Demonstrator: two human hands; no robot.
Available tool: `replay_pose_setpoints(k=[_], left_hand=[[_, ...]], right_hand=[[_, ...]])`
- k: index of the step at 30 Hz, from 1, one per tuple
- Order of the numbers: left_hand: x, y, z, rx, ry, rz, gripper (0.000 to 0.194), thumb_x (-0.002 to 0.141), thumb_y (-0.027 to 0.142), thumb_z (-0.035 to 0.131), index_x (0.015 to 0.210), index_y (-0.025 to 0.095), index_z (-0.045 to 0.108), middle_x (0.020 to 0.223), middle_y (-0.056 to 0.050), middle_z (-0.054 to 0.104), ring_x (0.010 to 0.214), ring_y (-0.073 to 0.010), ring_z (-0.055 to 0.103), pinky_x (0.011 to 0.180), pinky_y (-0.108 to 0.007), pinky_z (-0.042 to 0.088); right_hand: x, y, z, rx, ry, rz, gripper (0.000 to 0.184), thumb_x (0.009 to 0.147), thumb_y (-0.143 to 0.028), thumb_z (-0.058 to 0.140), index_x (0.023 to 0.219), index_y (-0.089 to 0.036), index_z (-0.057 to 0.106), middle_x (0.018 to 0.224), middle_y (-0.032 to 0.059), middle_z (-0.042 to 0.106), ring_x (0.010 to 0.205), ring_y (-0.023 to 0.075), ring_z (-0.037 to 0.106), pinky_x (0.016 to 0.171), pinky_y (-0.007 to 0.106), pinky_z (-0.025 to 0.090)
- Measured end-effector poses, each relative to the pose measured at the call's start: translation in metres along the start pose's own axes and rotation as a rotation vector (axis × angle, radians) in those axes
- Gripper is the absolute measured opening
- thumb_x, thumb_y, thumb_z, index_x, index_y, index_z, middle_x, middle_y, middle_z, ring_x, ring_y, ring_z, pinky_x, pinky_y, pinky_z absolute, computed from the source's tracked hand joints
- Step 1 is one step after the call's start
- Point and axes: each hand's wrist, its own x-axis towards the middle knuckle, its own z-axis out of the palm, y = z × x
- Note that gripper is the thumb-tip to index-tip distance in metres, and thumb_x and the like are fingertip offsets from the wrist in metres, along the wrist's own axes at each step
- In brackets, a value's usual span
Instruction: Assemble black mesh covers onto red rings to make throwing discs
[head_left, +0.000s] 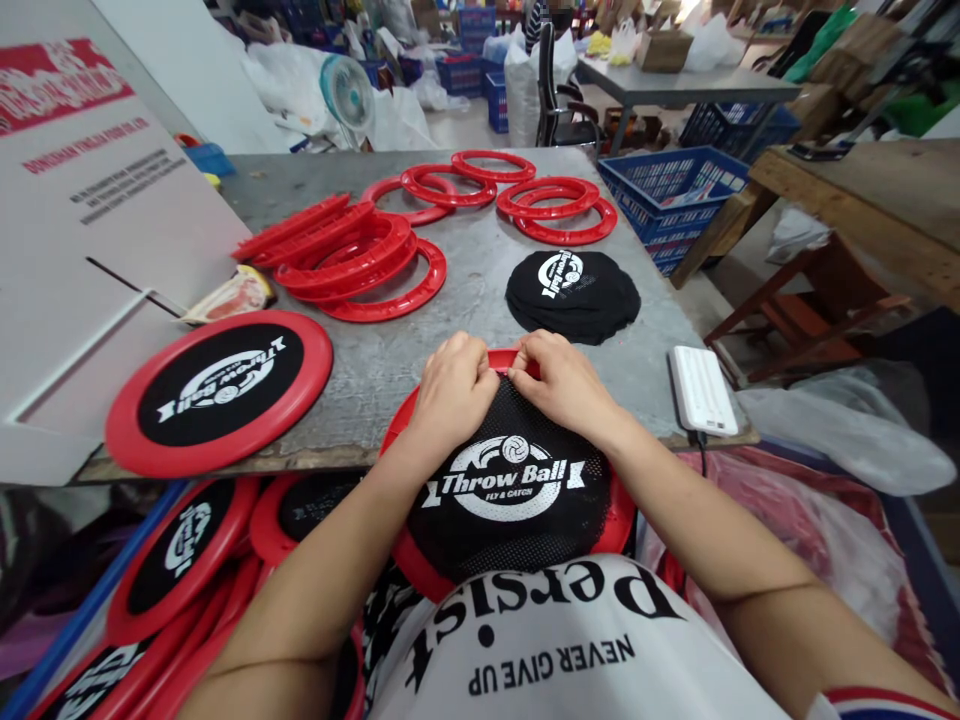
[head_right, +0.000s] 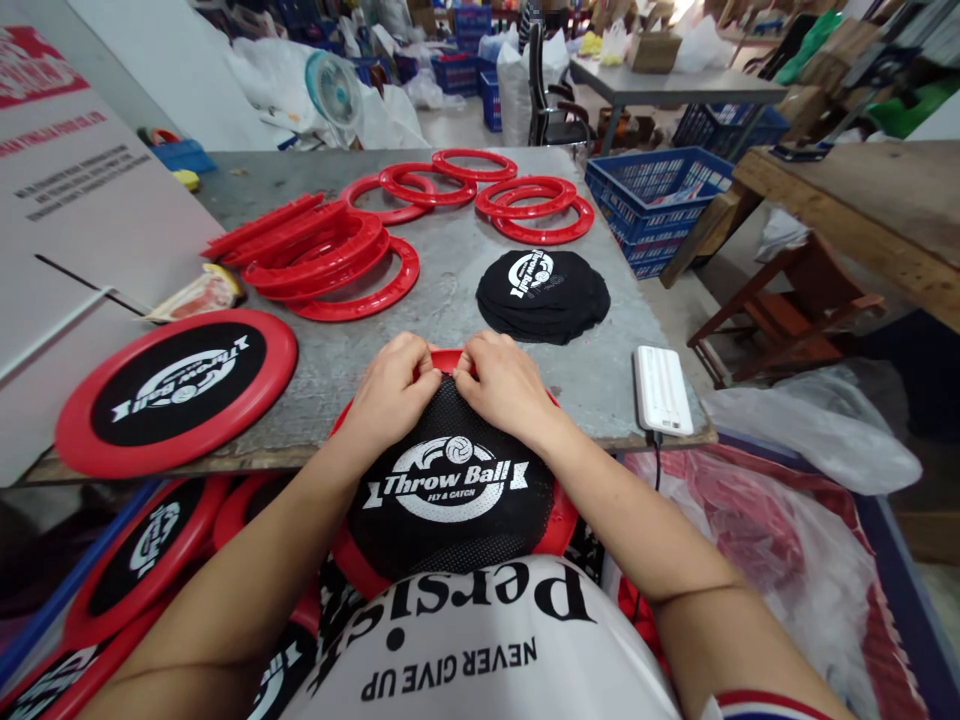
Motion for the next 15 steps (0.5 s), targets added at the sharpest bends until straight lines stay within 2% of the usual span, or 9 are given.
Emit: replay_pose_setpoints(k=[3, 6, 12, 15], left_hand=[[-0.001, -0.003, -0.001, -0.138, -0.063, 0.039, 0.02, 0.087, 0.019, 0.056, 0.071, 0.023, 0.045, 0.106, -0.006, 0.065, 0.109, -0.0243, 0.06, 0.098, -0.044, 0.047], [-0.003, -0.006, -0.003, -0.186, -0.117, 0.079, 0.017, 0.086, 0.02, 0.061, 0.074, 0.022, 0.05, 0.122, -0.008, 0.066, 0.12, -0.0243, 0.059, 0.106, -0.046, 0.044], [-0.008, -0.007, -0.017, -0.104, -0.22, 0.162, 0.025, 0.084, 0.026, 0.07, 0.071, 0.021, 0.05, 0.149, -0.014, 0.054, 0.136, -0.0297, 0.053, 0.114, -0.049, 0.04], [-0.009, -0.009, -0.022, -0.116, -0.214, 0.191, 0.024, 0.083, 0.023, 0.068, 0.071, 0.021, 0.048, 0.153, -0.015, 0.05, 0.138, -0.0298, 0.052, 0.115, -0.049, 0.041]], right_hand=[[0.0, 0.006, 0.002, -0.028, 0.003, 0.025, 0.015, 0.087, -0.019, 0.052, 0.074, -0.023, 0.047, 0.087, 0.0041, 0.061, 0.084, 0.0211, 0.055, 0.074, 0.034, 0.039], [0.001, 0.011, 0.002, -0.045, -0.003, 0.041, 0.016, 0.087, -0.019, 0.051, 0.073, -0.023, 0.046, 0.085, 0.0038, 0.061, 0.081, 0.0208, 0.054, 0.072, 0.034, 0.038], [0.001, 0.011, -0.006, -0.004, -0.032, 0.055, 0.012, 0.087, -0.019, 0.053, 0.076, -0.023, 0.05, 0.086, 0.0035, 0.062, 0.083, 0.0208, 0.055, 0.074, 0.034, 0.039], [0.0, 0.01, -0.009, 0.017, -0.017, 0.039, 0.011, 0.086, -0.019, 0.054, 0.077, -0.022, 0.051, 0.088, 0.0036, 0.063, 0.085, 0.0207, 0.056, 0.077, 0.034, 0.041]])
